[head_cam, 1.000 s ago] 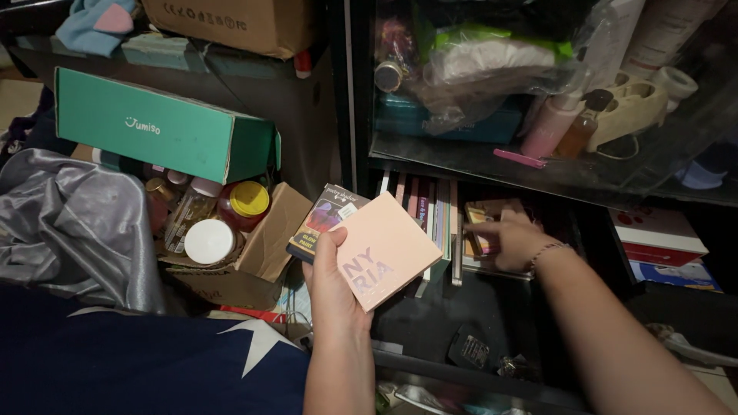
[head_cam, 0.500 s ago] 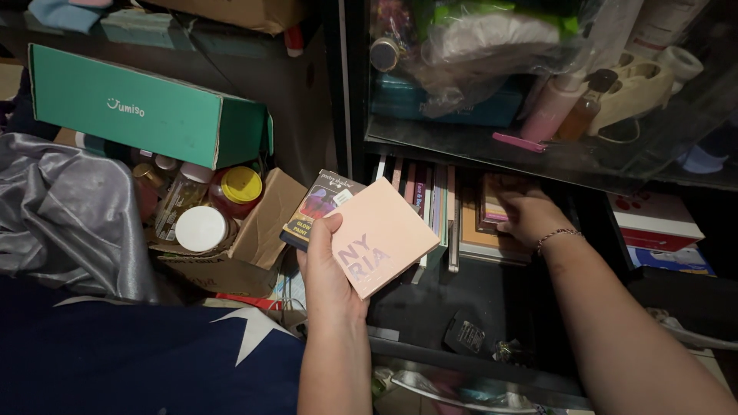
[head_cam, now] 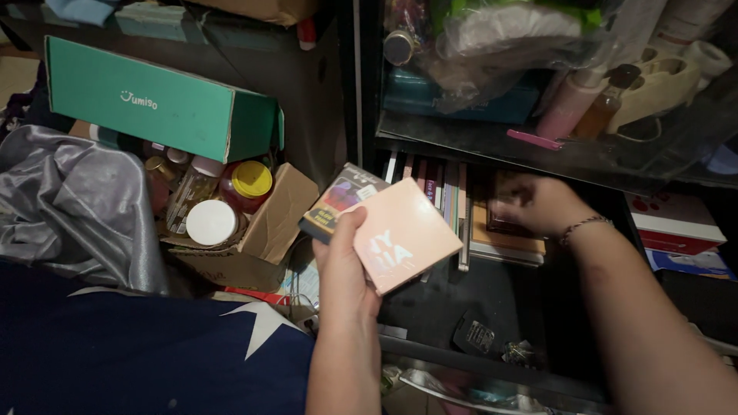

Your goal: The person removes several makeup palettes and boxes from a drawer, sorts them by stacking in the hand, and places them back into the drawer in an organized manner.

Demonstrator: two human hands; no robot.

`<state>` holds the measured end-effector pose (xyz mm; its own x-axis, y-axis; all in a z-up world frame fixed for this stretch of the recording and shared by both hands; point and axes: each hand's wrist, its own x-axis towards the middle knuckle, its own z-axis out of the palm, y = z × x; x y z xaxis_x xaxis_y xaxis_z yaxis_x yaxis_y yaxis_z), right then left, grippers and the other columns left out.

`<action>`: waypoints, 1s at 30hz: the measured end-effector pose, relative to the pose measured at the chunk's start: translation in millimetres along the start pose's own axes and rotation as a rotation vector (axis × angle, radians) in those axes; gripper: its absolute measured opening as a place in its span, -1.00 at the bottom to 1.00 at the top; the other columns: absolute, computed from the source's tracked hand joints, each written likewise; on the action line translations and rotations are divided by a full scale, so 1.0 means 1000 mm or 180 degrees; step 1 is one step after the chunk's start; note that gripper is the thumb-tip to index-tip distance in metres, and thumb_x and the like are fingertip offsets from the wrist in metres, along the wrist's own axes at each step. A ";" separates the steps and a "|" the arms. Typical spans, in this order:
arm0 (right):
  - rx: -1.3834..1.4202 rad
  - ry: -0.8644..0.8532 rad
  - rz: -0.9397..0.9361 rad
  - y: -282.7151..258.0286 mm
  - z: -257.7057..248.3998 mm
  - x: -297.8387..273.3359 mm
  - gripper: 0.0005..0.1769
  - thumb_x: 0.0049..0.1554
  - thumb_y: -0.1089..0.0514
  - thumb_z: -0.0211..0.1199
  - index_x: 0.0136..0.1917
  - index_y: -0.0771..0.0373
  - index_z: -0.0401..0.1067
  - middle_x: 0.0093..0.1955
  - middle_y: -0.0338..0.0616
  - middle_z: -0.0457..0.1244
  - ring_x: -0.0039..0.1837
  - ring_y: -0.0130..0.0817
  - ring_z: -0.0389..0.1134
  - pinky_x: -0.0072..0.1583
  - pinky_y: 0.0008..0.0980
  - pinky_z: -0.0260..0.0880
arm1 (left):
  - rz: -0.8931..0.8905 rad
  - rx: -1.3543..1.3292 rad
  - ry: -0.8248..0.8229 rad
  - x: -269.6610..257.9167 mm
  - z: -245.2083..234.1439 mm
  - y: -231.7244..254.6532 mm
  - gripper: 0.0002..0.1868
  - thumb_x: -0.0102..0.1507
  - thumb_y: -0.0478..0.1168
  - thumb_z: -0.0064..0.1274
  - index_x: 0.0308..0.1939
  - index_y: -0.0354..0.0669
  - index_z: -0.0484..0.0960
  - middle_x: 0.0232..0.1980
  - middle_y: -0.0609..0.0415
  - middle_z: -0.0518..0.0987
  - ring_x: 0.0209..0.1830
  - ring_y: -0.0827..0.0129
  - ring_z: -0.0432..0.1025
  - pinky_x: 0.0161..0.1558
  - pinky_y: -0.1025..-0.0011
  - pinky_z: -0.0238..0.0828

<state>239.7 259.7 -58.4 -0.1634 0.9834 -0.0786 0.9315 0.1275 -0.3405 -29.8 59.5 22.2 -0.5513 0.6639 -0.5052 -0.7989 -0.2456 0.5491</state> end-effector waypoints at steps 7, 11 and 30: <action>0.3458 -0.1637 -0.0405 -0.119 0.001 -0.070 -0.22 0.25 -0.54 -0.17 0.08 0.14 0.52 -0.30 -0.25 0.32 -0.37 -0.43 0.40 -0.35 -0.50 0.43 | 0.0202 0.0608 -0.0294 -0.021 0.007 0.001 0.05 0.04 -0.36 0.33 0.53 -0.35 0.08 0.28 -0.44 0.38 0.27 -0.08 0.39 0.13 0.02 0.48; 0.3369 -0.1265 -0.0769 -0.124 0.011 -0.070 -0.56 0.11 0.09 0.39 0.19 0.37 0.51 -0.24 -0.01 0.43 -0.35 -0.26 0.45 -0.35 -0.36 0.48 | 0.0352 0.0865 -0.0417 -0.017 0.003 0.002 0.27 -0.07 -0.35 0.45 0.58 -0.28 -0.06 0.43 -0.49 0.31 0.44 -0.26 0.30 0.22 -0.10 0.41; 0.4741 -0.0511 -0.0239 -0.106 -0.005 -0.058 -0.62 0.26 -0.01 0.24 0.21 0.29 0.47 -0.22 0.05 0.38 -0.36 -0.18 0.47 -0.41 -0.29 0.51 | 0.0556 0.0912 -0.0603 -0.010 0.003 -0.005 0.01 0.15 -0.14 0.27 0.57 -0.25 0.04 0.35 -0.45 0.44 0.30 -0.14 0.44 0.03 -0.11 0.55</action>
<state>152.4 190.0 -12.9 -0.3194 0.9439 -0.0837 -0.2396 -0.1659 -0.9566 -19.7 56.1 26.7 -0.5975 0.7550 -0.2703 -0.5824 -0.1769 0.7934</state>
